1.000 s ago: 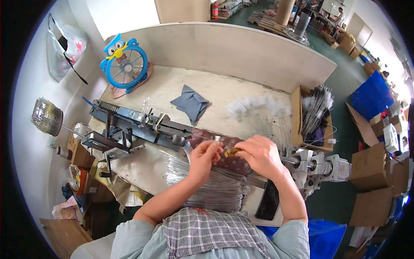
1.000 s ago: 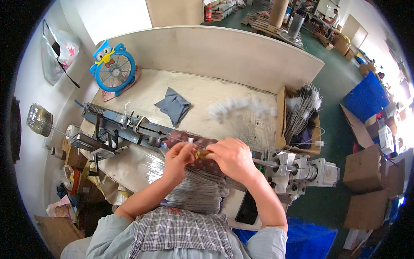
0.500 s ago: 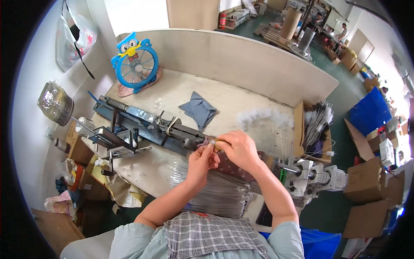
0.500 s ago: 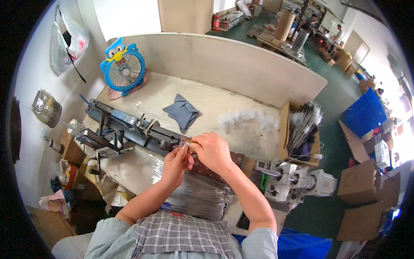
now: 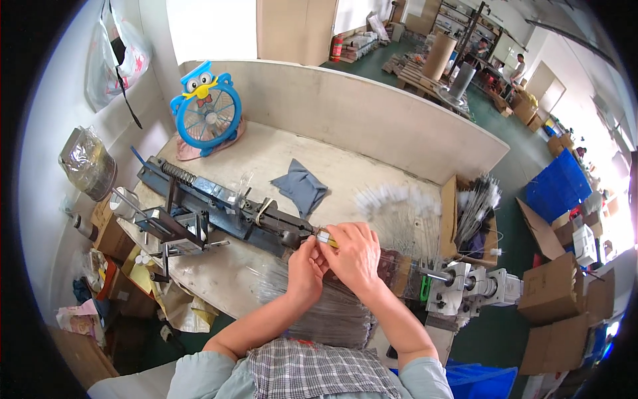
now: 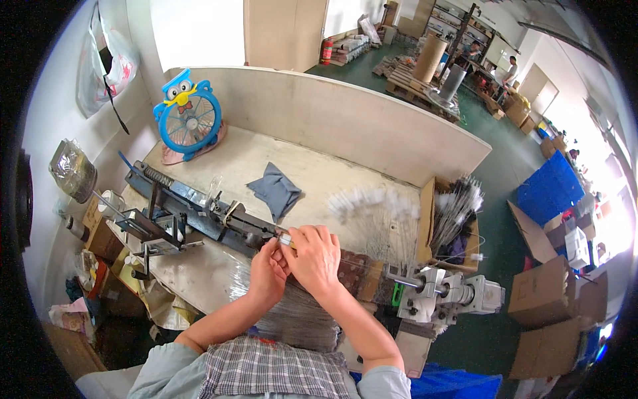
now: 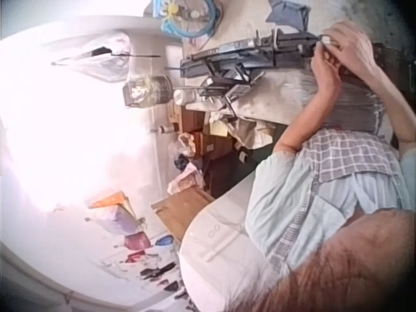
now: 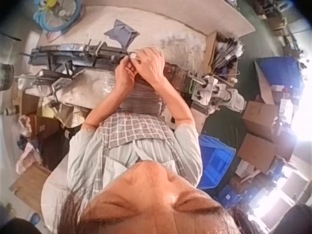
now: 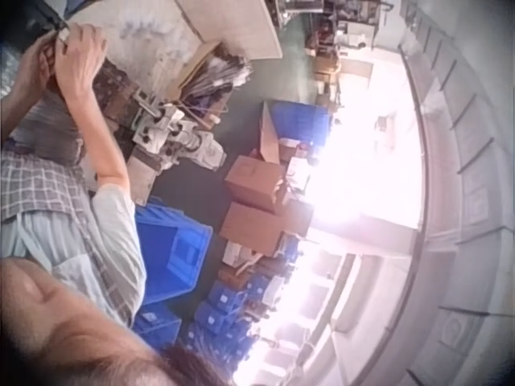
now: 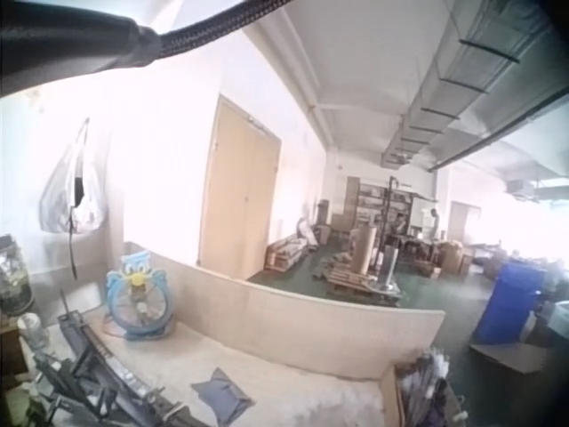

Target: Manually inserting bundles of bristles into metal holders and using a crimping machine to secure them.

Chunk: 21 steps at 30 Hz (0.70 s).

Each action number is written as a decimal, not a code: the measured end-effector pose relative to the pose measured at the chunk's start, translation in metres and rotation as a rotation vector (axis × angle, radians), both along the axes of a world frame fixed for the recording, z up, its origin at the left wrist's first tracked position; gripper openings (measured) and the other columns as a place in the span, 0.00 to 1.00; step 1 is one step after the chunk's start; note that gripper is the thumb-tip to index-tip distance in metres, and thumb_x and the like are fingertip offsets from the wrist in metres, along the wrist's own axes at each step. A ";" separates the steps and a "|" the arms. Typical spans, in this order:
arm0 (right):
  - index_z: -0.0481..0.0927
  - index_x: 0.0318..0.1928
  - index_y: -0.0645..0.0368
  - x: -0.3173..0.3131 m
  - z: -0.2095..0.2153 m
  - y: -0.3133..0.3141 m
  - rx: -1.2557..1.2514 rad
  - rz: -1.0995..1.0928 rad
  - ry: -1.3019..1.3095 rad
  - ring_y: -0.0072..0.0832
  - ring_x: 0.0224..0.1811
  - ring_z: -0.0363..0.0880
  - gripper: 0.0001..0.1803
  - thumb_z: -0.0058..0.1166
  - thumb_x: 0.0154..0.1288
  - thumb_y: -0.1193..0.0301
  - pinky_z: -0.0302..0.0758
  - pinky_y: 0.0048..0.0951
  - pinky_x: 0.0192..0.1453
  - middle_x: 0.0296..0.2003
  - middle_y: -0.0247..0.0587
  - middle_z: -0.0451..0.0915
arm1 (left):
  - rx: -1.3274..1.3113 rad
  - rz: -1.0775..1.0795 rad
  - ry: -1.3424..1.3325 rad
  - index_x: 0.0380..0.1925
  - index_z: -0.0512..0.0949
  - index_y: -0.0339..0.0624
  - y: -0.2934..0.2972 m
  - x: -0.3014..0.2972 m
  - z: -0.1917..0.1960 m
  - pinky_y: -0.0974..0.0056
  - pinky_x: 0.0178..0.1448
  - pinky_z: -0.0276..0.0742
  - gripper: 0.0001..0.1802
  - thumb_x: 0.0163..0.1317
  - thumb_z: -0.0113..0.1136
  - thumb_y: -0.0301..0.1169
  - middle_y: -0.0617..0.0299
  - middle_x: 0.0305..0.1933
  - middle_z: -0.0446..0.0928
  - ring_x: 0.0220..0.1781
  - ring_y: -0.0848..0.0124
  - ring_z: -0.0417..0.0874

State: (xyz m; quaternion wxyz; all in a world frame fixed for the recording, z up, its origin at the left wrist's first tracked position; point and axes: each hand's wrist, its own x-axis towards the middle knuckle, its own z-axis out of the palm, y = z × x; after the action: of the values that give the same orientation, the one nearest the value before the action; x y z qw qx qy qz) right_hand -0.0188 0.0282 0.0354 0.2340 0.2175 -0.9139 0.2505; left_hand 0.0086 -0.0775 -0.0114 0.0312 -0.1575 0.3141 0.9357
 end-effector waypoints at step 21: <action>0.84 0.37 0.49 0.000 0.001 0.021 -0.016 0.140 0.089 0.32 0.46 0.73 0.14 0.64 0.45 0.70 0.67 0.35 0.48 0.36 0.30 0.78 | -0.038 0.072 0.029 0.38 0.73 0.38 0.007 -0.002 0.000 0.68 0.46 0.76 0.06 0.60 0.53 0.23 0.61 0.40 0.77 0.42 0.73 0.79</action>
State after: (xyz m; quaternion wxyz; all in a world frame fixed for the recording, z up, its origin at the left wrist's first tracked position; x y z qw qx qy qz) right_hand -0.0186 0.0497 0.0365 0.2580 0.2900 -0.8831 0.2637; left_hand 0.0068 -0.0708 -0.0113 -0.0103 -0.1555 0.3263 0.9323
